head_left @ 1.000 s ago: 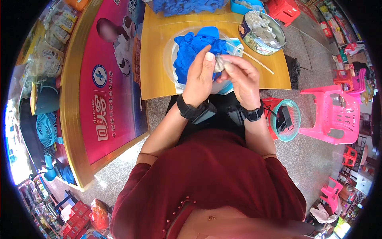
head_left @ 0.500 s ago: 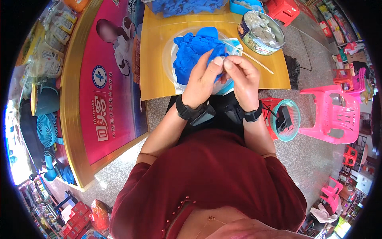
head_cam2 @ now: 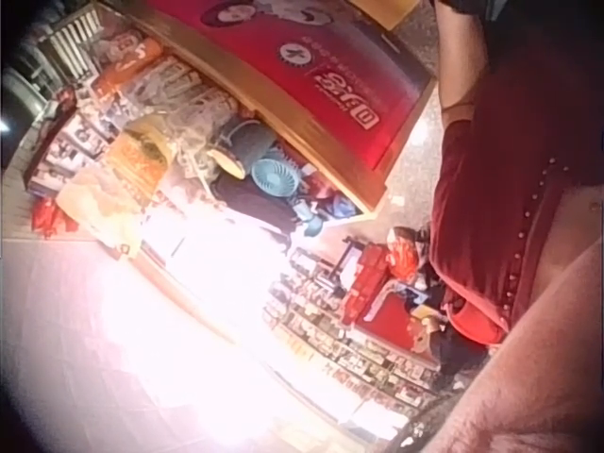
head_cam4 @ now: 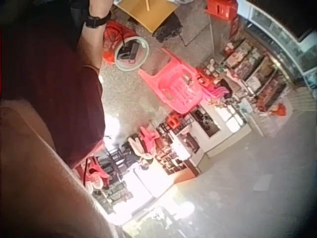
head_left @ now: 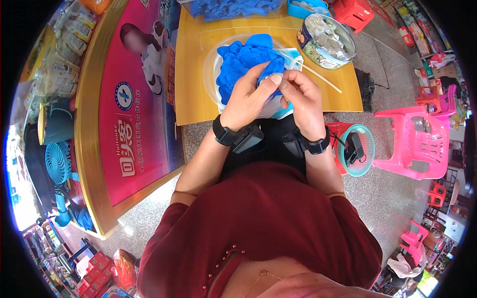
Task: Assembling small blue plastic components by manually inserting small white parts, using a wooden stick for precision.
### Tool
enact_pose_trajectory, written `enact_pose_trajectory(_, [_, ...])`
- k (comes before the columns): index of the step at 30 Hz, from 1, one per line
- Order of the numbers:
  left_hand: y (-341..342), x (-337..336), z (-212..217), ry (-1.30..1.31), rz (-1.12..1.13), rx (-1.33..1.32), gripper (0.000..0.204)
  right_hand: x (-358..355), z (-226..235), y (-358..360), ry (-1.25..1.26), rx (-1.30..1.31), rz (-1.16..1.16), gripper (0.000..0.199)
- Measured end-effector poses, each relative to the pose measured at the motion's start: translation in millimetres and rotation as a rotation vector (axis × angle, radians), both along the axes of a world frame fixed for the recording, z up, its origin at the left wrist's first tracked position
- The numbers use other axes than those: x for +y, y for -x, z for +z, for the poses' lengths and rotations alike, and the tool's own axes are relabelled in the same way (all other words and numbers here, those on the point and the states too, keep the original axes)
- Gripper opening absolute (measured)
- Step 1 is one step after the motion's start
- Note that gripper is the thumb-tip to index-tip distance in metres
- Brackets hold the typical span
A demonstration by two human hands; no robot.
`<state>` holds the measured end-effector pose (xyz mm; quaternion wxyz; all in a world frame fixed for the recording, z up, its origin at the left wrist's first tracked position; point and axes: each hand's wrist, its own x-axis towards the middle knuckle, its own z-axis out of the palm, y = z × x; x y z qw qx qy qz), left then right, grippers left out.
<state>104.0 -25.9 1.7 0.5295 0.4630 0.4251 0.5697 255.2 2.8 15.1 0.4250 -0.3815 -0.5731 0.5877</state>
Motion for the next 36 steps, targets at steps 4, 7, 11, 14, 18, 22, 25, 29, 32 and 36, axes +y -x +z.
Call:
enact_pose_trajectory(4, [6, -1, 7, 0.022, -0.083, 0.008, 0.044, -1, -4, 2, 0.079, 0.304, 0.040, 0.012])
enact_pose_trajectory(7, [9, -4, 19, 0.034, -0.121, -0.033, 0.039, -4, -7, 4, 0.016, 0.314, 0.015, 0.011])
enact_pose_trajectory(11, [14, -6, 23, 0.042, -0.125, -0.014, 0.033, -5, -12, 2, -0.066, 0.245, 0.040, 0.010])
enact_pose_trajectory(14, [4, -8, 18, -0.123, 0.101, 0.195, 0.030, -8, -6, 7, -0.273, 0.142, 0.012, 0.007])
enact_pose_trajectory(18, [4, -6, 19, -0.228, 0.212, 0.397, 0.028, -6, 1, 6, -0.567, -0.082, 0.010, 0.008])
enact_pose_trajectory(22, [7, -4, 13, -0.007, 0.058, 0.047, 0.033, -8, 6, 8, -0.532, -0.098, 0.005, 0.007])
enact_pose_trajectory(25, [5, -6, 15, -0.050, 0.038, 0.012, 0.040, -9, 0, 12, -0.335, 0.050, -0.097, 0.007])
enact_pose_trajectory(29, [9, -5, 16, -0.109, -0.041, 0.207, 0.051, -11, 13, 11, -0.254, 0.164, -0.169, 0.016])
enact_pose_trajectory(32, [7, -6, 19, -0.178, -0.074, 0.237, 0.049, -9, 12, 6, -0.284, 0.011, -0.104, 0.017])
enact_pose_trajectory(36, [6, -5, 17, -0.124, -0.065, 0.241, 0.043, -5, 2, 1, -0.197, 0.097, -0.116, 0.015])
